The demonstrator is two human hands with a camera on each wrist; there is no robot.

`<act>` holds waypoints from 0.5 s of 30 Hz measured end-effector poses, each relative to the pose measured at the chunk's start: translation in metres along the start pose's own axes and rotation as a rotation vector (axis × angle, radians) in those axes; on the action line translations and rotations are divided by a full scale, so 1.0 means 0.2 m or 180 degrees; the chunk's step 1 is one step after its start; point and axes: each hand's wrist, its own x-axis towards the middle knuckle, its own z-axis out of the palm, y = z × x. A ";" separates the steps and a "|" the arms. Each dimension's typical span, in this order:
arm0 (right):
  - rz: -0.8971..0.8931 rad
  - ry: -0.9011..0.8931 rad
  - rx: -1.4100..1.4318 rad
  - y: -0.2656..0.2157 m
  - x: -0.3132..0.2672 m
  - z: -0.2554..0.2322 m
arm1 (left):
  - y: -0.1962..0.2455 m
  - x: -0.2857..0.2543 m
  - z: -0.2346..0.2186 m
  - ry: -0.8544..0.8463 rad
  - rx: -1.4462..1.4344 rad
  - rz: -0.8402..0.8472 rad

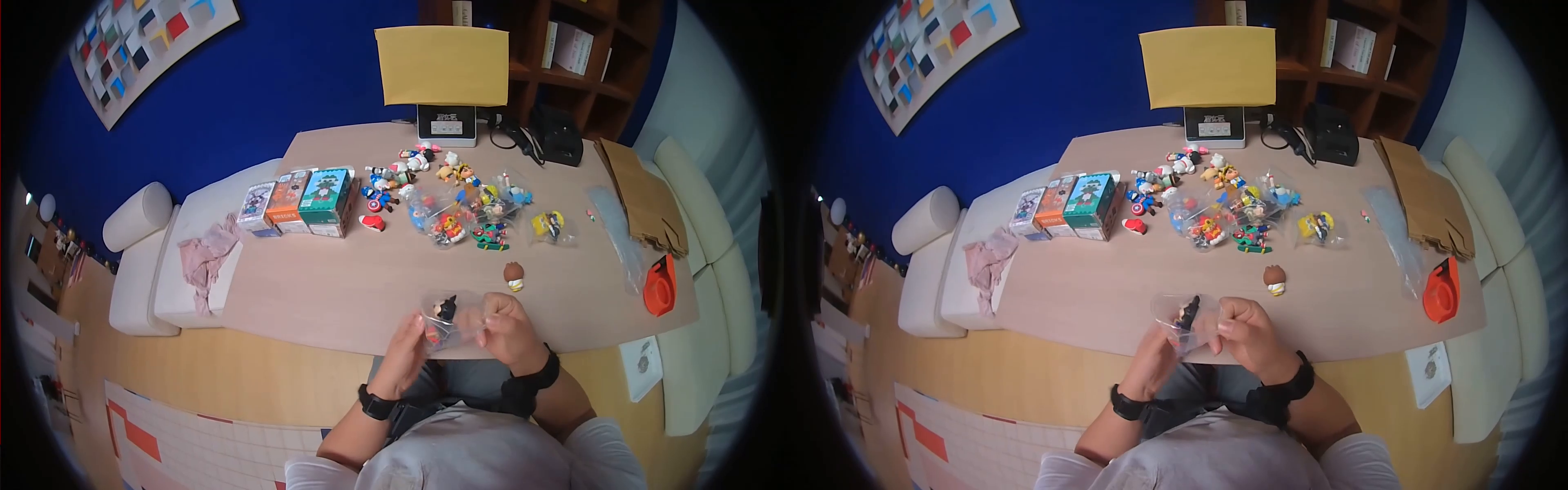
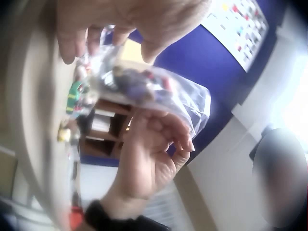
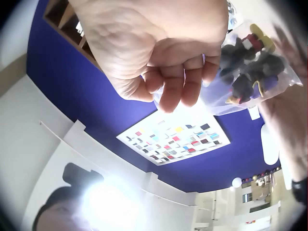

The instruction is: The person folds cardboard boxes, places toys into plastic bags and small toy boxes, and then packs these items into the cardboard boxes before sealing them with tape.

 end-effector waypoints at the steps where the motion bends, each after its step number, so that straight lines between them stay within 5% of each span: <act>1: -0.0067 -0.0053 0.0202 0.00 0.02 0.00 | 0.00 -0.01 0.02 -0.0141 -0.0408 -0.0428; 4: -0.0060 -0.0255 0.0269 0.00 0.04 -0.04 | -0.06 0.09 -0.18 -0.1136 -0.1787 -0.0804; 7: 0.0004 0.1001 -0.1266 -0.03 -0.01 -0.04 | 0.10 0.15 -0.09 0.0120 -0.0890 0.0012; 9: -0.0028 0.1372 -0.1885 0.00 -0.08 -0.14 | 0.21 0.28 -0.19 0.0246 -0.0506 0.0591; 11: -0.0003 0.1660 -0.2275 0.04 -0.17 -0.24 | 0.36 0.42 -0.19 0.0819 0.0645 0.1331; 15: 0.0161 0.1931 -0.2588 0.09 -0.31 -0.35 | 0.64 0.73 -0.19 0.1058 0.2667 0.2302</act>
